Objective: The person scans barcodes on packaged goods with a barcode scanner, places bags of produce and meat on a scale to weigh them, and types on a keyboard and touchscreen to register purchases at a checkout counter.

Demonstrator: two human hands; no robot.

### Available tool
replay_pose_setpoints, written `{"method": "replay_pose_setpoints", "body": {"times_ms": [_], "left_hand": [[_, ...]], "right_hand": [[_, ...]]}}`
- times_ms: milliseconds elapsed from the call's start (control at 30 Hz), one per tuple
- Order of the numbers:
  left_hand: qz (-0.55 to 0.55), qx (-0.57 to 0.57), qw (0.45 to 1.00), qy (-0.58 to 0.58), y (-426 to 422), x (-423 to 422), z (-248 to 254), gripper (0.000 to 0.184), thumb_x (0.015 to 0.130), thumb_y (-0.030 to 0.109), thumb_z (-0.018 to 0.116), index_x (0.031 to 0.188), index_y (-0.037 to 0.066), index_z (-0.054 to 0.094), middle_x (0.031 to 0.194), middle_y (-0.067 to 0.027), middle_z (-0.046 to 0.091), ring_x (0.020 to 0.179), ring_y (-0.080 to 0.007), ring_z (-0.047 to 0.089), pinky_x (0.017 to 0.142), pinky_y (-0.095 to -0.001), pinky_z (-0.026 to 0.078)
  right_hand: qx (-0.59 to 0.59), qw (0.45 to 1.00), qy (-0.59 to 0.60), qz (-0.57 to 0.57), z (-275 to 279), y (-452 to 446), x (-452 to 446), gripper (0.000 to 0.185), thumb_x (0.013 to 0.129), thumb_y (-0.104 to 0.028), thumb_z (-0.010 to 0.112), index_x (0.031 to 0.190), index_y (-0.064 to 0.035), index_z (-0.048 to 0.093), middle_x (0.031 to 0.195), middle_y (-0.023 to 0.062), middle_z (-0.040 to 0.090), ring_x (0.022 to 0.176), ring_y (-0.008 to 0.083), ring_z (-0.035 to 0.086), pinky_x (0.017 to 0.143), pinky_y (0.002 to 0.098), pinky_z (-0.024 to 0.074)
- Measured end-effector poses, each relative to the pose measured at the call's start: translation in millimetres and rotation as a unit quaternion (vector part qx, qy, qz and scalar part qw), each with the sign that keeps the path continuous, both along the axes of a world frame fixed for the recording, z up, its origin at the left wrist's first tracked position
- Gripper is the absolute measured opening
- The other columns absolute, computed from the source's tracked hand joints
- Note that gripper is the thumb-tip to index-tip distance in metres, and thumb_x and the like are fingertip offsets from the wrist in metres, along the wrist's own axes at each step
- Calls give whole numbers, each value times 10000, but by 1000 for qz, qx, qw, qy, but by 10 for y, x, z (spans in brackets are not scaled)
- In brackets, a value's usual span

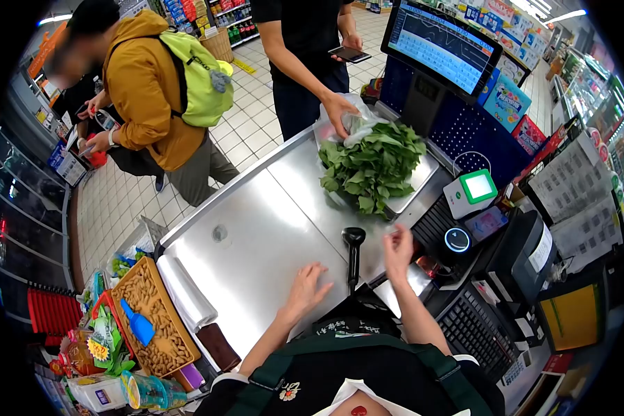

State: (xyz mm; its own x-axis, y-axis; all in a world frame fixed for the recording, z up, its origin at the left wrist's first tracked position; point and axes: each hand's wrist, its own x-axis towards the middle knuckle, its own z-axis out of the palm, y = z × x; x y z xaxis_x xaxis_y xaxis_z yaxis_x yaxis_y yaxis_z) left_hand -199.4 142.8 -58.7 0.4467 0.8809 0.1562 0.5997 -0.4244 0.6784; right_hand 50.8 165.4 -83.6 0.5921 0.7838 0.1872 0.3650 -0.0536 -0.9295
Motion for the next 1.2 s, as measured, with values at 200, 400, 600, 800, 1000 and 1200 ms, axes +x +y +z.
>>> {"method": "replay_pose_setpoints", "body": {"times_ms": [200,400,600,800,1000,1200], "left_hand": [[-28,-82,996,20,-128,35,-104,201,805,189,682,786,10,592,695,-153,597,689,-358,581,627,-440,463],[22,-90,995,19,-5,72,-27,189,861,167,618,769,18,549,694,-202,585,675,-409,557,606,-466,439],[76,-135,986,56,80,2,-76,202,863,214,621,792,32,571,691,-185,620,662,-400,601,584,-475,456],[68,-206,972,87,136,-112,-60,233,821,245,655,736,41,583,642,-154,606,626,-357,598,582,-439,463],[82,-208,971,85,153,-154,-62,207,764,221,664,721,42,570,626,-146,593,638,-340,600,596,-432,464],[114,-205,970,67,166,-213,-147,216,780,234,671,757,44,573,653,-122,607,636,-312,606,589,-412,466]], "right_hand": [[181,965,-171,-87,1473,783,907,136,862,-79,623,800,14,546,861,69,526,710,133,514,629,266,432],[287,953,-98,11,2381,1651,1200,109,906,-71,591,817,-14,565,675,26,608,579,72,562,528,229,443],[254,905,-341,13,2666,2405,1236,78,824,-77,615,861,-17,583,770,124,613,726,285,599,662,360,480],[139,818,-558,27,2532,2914,1220,288,753,-122,662,1011,-47,560,1100,116,582,1059,315,516,898,427,420],[101,744,-658,-60,2643,3386,1275,555,752,-179,668,1258,-47,483,1348,212,452,1309,375,357,1068,458,306],[50,802,-594,42,2588,3361,764,833,770,-388,693,1416,-27,309,1413,217,401,1359,383,301,1098,467,271]]}}
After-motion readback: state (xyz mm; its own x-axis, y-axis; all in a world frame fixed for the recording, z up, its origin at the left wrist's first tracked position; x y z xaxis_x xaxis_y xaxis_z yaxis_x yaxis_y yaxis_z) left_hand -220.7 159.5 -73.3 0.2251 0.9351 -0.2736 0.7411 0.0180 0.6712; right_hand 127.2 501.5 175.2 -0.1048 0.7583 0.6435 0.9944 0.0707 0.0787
